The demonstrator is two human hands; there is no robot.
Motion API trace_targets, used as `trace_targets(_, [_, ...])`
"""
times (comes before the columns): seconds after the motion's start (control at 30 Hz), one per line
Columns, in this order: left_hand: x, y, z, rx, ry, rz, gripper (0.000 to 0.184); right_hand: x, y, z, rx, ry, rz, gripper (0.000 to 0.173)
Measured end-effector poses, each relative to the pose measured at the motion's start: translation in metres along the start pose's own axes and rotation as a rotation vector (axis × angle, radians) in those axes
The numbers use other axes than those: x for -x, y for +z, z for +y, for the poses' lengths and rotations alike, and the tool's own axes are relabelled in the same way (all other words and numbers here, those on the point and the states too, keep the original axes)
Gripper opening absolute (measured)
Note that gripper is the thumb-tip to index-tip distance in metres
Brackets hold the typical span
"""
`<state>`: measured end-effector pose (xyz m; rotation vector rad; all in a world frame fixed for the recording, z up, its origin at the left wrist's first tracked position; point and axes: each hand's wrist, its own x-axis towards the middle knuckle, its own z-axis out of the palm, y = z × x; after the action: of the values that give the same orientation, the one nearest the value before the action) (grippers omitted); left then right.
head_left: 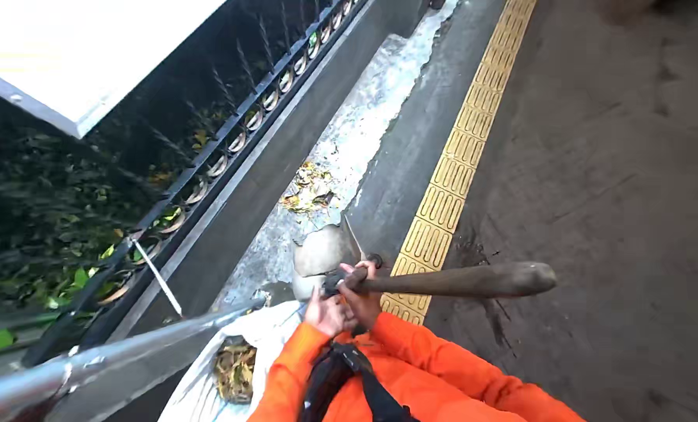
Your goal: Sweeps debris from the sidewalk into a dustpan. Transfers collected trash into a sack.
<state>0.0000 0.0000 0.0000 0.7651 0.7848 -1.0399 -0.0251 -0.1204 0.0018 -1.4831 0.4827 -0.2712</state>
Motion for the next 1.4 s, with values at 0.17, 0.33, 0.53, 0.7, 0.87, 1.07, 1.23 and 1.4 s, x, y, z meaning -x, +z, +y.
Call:
trace_targets(0.17, [-0.130,0.041,0.092,0.209,0.148,0.304,0.009,-0.139,-0.054,-0.029,-0.421,0.102,-0.323,0.063])
trace_targets(0.33, [-0.195,-0.046,0.170,0.262,0.029,0.476,0.018,-0.278,-0.118,-0.050,-0.542,0.265,-0.317,0.050])
trace_targets(0.53, [-0.249,-0.088,0.250,0.303,0.086,0.774,0.010,-0.439,-0.055,0.074,0.566,0.558,-0.675,0.023])
trace_targets(0.7, [-0.240,-0.106,0.281,0.420,-0.001,0.732,0.026,-0.600,-0.010,0.183,0.853,0.912,-0.394,0.082])
trace_targets(0.87, [-0.234,-0.096,0.320,0.659,-0.017,0.572,0.039,-0.609,0.030,0.241,1.143,0.809,-0.472,0.073])
trace_targets(1.07, [-0.278,-0.071,0.350,0.556,-0.091,0.648,0.035,-0.497,0.049,0.179,1.327,0.965,-0.868,0.095])
trace_targets(1.23, [-0.279,-0.072,0.345,0.503,-0.100,0.706,0.035,-0.459,0.008,0.145,1.162,0.946,-1.094,0.081])
trace_targets(1.4, [-0.253,-0.088,0.323,0.476,-0.096,0.692,0.036,-0.384,-0.061,0.075,1.052,0.916,-0.920,0.078])
